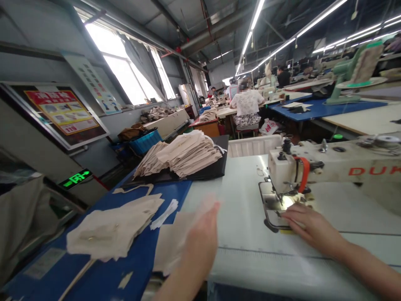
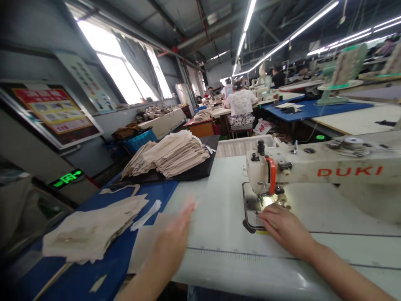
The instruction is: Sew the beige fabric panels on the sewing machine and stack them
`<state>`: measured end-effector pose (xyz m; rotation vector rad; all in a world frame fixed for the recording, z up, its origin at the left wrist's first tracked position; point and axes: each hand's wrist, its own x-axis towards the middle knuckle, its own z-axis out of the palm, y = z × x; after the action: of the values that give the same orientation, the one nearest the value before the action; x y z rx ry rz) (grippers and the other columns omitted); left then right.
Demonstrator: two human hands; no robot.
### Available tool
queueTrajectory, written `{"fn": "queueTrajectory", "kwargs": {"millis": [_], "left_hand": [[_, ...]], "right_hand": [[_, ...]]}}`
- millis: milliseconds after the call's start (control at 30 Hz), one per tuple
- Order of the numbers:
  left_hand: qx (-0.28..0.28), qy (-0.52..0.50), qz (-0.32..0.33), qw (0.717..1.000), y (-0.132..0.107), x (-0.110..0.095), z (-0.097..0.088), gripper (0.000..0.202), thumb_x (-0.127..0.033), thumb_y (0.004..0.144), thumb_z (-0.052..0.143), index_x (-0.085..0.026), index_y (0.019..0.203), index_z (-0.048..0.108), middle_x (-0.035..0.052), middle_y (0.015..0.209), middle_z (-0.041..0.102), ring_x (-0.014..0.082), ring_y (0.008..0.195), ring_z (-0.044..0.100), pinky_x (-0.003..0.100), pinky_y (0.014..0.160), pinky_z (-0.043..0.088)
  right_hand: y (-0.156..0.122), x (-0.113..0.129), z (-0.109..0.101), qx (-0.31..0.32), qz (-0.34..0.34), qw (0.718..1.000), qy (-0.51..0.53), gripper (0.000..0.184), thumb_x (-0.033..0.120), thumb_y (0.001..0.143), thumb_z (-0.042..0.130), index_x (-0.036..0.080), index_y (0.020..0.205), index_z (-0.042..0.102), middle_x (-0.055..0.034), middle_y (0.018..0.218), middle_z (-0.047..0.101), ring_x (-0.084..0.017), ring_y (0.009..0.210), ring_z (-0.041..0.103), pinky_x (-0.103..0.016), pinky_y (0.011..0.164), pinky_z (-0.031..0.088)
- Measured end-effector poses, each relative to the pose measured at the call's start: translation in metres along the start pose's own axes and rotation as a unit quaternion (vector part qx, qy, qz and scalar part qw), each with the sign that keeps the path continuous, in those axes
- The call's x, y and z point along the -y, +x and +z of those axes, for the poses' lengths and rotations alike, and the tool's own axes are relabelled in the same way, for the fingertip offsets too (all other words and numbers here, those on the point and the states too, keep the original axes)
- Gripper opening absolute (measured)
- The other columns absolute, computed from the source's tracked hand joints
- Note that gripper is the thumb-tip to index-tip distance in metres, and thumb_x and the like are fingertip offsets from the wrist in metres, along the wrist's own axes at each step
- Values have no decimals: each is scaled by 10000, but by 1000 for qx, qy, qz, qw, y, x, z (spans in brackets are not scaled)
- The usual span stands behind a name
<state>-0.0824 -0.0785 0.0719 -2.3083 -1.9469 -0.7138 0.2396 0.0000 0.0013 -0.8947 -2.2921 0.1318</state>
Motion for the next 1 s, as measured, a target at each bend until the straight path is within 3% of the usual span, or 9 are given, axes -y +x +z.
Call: {"fn": "queueTrajectory", "kwargs": {"millis": [100,200,300,400,500,633,700,833,1000], "left_hand": [[85,-140,-45,985,-3,-43,72,501,-164,924,292,-162,1339,572,100,1301,640,198,1196,609,344,1055,464],[120,-265,-92,952,-7,-79,106,519,-318,960,324,-110,1404,493,140,1435,516,239,1339,476,425,1147,353],[140,-315,-93,934,-4,-90,105,570,-432,965,357,-106,1421,463,153,1473,469,257,1380,420,450,1162,319],[118,-293,-39,948,8,-70,87,535,-426,993,315,-147,1428,454,123,1469,485,225,1364,444,425,1147,351],[77,-183,70,978,20,-33,73,486,-369,1002,318,-201,1442,439,82,1497,457,201,1391,403,407,1153,338],[124,7,207,970,15,-4,83,506,-379,953,443,-244,1441,456,73,1527,411,251,1415,361,447,1132,354],[142,59,208,966,8,-5,96,527,-376,944,450,-233,1450,447,97,1516,420,277,1390,401,473,1104,382],[122,81,127,981,5,-24,113,530,-372,953,425,-182,1446,456,160,1506,417,326,1384,401,529,1073,394],[133,14,104,985,10,-34,100,463,-270,943,438,-174,1390,515,149,1497,439,288,1387,404,511,1098,381]], "right_hand": [[0,29,-9,55,24,997,44,263,199,966,434,200,998,695,-89,914,686,-196,849,645,-303,749,530],[-6,50,-11,105,44,991,69,243,195,967,441,188,1034,675,-96,939,677,-210,891,620,-327,797,521],[-15,57,-9,110,82,987,86,249,191,975,426,176,1036,667,-100,973,673,-216,920,602,-344,830,514],[-22,56,-8,90,99,987,85,264,176,975,414,170,1048,668,-104,1003,673,-219,941,594,-354,847,512],[-25,59,-8,60,93,991,74,270,175,976,416,159,1069,668,-115,1036,675,-222,964,593,-358,866,515],[-21,73,2,57,56,995,57,271,173,965,439,157,1129,654,-116,1135,669,-226,1084,576,-382,999,469],[-17,80,11,78,41,995,47,275,187,954,468,169,1166,642,-104,1190,661,-224,1129,569,-380,1050,435],[-10,79,22,116,44,992,11,271,200,935,518,168,1172,645,-106,1224,661,-230,1155,582,-379,1048,446],[-14,65,20,117,33,992,-24,285,165,928,509,155,1166,667,-115,1204,684,-273,1124,625,-442,986,510]]}}
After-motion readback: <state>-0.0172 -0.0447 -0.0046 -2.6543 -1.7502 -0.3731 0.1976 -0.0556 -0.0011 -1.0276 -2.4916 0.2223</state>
